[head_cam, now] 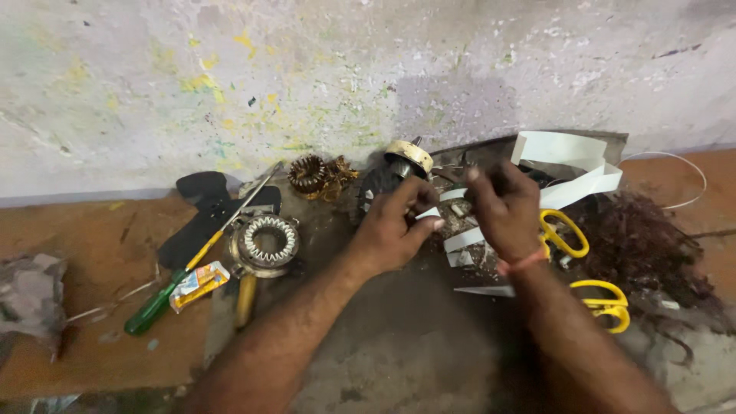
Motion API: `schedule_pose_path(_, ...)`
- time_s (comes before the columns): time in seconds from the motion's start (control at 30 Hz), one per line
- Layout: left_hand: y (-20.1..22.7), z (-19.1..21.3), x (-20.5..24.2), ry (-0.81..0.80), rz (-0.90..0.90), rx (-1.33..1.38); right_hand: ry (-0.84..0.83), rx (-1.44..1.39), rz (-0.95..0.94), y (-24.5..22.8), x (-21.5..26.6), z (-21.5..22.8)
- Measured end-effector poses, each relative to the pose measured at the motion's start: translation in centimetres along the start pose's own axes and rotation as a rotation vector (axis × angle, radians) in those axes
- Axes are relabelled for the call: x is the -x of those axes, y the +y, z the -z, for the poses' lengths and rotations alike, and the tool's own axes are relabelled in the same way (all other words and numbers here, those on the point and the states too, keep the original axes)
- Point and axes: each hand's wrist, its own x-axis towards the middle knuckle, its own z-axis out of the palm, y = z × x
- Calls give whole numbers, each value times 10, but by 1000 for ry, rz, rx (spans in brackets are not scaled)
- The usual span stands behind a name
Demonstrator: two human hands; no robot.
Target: The person cuts small rectangular pieces from a white plastic strip using yellow-handled scissors and inserts them into the slots of a black cylindrical mechanical component. The person repeats this process, cutting and inserting multiple pieces into the component's circumference.
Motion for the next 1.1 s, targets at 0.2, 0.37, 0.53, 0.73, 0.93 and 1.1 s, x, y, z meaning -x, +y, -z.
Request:
schedule_pose_path(0.2,-6,-28,34,-178,319,-172,-638,869,68,-32,59,71)
schedule_pose_path(0.37,-13,-56,71,-255,555,-151,-542,1043,-81,-28,69,90)
schedule_pose_path(0.53,-29,-77,83,-126,369,-227,-357,906,12,-21,86,80)
schedule_pose_path(0.73,-30,-83,95,-42,387,-308,-444,599,59,-5,103,49)
schedule_pose_path(0.93,-31,-88,98,-12,421,-373,-534,641,41,7,93,40)
schedule_pose_path(1.1,-29,-85,96,-55,430,-378,-613,638,75,13,88,41)
